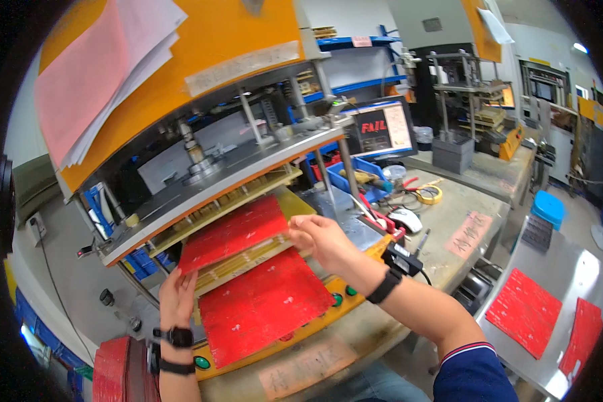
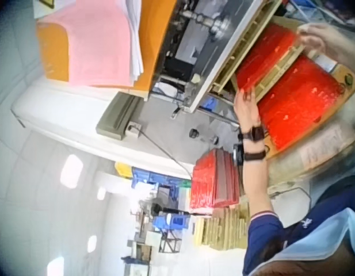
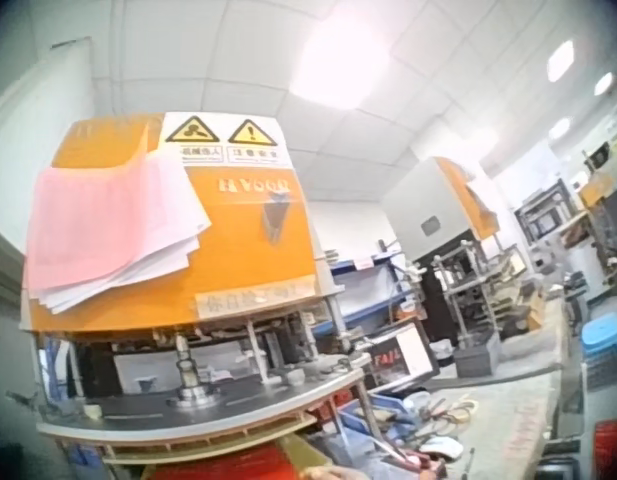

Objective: Operating an industrial press machine to process and inspect red circuit board sheets.

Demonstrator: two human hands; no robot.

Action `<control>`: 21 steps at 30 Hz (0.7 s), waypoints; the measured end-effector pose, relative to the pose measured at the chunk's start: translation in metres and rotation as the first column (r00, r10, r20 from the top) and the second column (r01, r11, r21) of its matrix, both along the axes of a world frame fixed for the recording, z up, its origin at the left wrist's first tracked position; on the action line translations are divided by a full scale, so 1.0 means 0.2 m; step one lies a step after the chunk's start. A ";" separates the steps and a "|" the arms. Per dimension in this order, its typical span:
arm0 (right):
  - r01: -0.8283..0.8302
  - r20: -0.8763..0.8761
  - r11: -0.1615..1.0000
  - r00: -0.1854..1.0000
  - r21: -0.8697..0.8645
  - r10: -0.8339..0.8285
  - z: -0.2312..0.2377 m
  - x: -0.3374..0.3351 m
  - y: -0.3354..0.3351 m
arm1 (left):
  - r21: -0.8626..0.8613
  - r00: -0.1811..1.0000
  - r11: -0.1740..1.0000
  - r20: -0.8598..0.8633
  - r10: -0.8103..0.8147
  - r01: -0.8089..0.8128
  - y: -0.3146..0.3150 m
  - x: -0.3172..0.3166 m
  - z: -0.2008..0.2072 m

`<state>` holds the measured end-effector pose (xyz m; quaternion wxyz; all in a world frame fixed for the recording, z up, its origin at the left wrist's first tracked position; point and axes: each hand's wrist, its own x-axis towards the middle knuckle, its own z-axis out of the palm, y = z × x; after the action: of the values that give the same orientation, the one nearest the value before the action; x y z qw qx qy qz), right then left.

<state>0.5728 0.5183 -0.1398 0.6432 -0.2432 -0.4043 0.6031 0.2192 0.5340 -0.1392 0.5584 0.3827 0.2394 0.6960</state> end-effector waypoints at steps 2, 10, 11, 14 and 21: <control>-0.148 -0.162 0.982 0.978 -0.114 0.129 -0.06 0.04 -0.24 | 0.082 0.996 0.993 -0.043 -0.079 0.082 -0.20 0.02 -0.07; 0.018 -0.124 0.973 0.991 -0.229 -0.047 -0.37 0.21 -1.13 | -0.103 0.917 0.979 -0.343 -0.203 0.178 -0.88 0.45 -0.07; 0.115 -0.142 0.975 0.979 -0.191 -0.144 -0.40 0.27 -1.20 | -0.145 0.881 0.963 -0.391 -0.267 0.227 -0.93 0.50 -0.06; 0.359 -0.107 0.883 0.908 -0.301 -0.406 -0.47 0.51 -1.45 | -0.089 0.791 0.850 -0.326 -0.518 0.520 -1.00 0.59 -0.06; 0.905 0.220 0.387 0.419 -0.174 -0.881 -0.61 1.29 -2.10 | -0.216 0.721 0.790 -0.326 -0.612 0.573 -1.04 0.60 -0.18</control>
<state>0.8316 0.0990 -0.2620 0.8076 -0.5332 -0.1539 0.1993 0.3398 0.3263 -0.1745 0.7127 0.5374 0.2420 0.3803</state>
